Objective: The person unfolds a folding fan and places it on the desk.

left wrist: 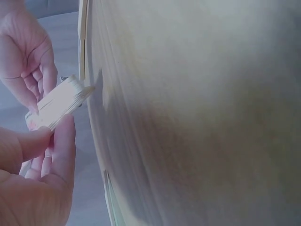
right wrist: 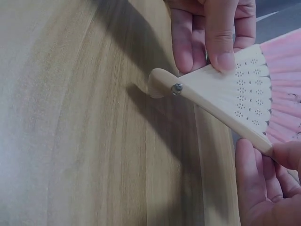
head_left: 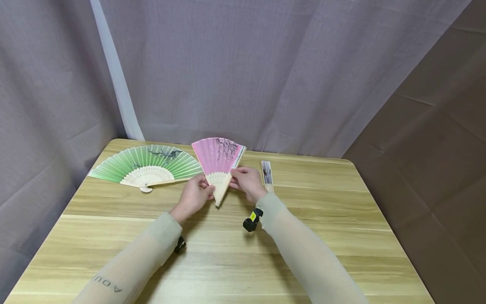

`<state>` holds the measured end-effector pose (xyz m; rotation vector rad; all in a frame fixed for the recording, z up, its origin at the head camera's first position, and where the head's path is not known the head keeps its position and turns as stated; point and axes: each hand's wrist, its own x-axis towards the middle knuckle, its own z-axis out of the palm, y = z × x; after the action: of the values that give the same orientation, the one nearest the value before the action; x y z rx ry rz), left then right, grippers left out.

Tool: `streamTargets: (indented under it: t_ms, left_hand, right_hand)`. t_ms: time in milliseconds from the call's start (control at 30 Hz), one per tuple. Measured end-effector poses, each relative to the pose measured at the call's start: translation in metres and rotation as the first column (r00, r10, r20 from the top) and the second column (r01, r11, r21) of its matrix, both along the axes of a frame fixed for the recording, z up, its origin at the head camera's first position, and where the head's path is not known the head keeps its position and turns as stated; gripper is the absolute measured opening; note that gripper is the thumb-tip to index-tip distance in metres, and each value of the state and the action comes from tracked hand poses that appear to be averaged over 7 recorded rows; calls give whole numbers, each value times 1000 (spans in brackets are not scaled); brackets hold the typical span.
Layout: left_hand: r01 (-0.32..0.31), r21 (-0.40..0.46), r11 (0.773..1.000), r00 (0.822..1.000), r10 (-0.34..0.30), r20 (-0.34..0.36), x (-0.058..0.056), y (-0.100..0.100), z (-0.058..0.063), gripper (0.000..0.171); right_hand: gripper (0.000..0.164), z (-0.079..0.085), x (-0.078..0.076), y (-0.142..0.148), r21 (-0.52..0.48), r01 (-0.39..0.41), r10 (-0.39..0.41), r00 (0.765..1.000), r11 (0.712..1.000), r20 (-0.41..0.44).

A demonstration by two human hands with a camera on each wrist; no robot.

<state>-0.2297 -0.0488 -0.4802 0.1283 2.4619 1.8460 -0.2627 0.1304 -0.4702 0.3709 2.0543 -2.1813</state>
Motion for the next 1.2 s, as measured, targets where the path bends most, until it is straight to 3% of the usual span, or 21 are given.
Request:
streamTargets:
  t_ms: [400, 700, 967, 1200]
  left_hand:
    - [-27, 110, 994, 998, 20, 64, 4, -5, -2, 17]
    - [-54, 218, 974, 991, 25, 133, 9, -12, 0, 20]
    - [-90, 254, 963, 983, 45, 180, 13, -15, 0, 21]
    - [-122, 312, 942, 980, 65, 186, 15, -16, 0, 24]
  right_hand:
    - [25, -3, 1, 4, -48, 49, -48, 998, 998, 32]
    - [26, -4, 3, 2, -122, 51, -45, 998, 991, 50]
    - [25, -4, 7, 0, -143, 35, -29, 999, 989, 39]
    - [26, -7, 6, 0, -155, 49, -44, 998, 987, 38]
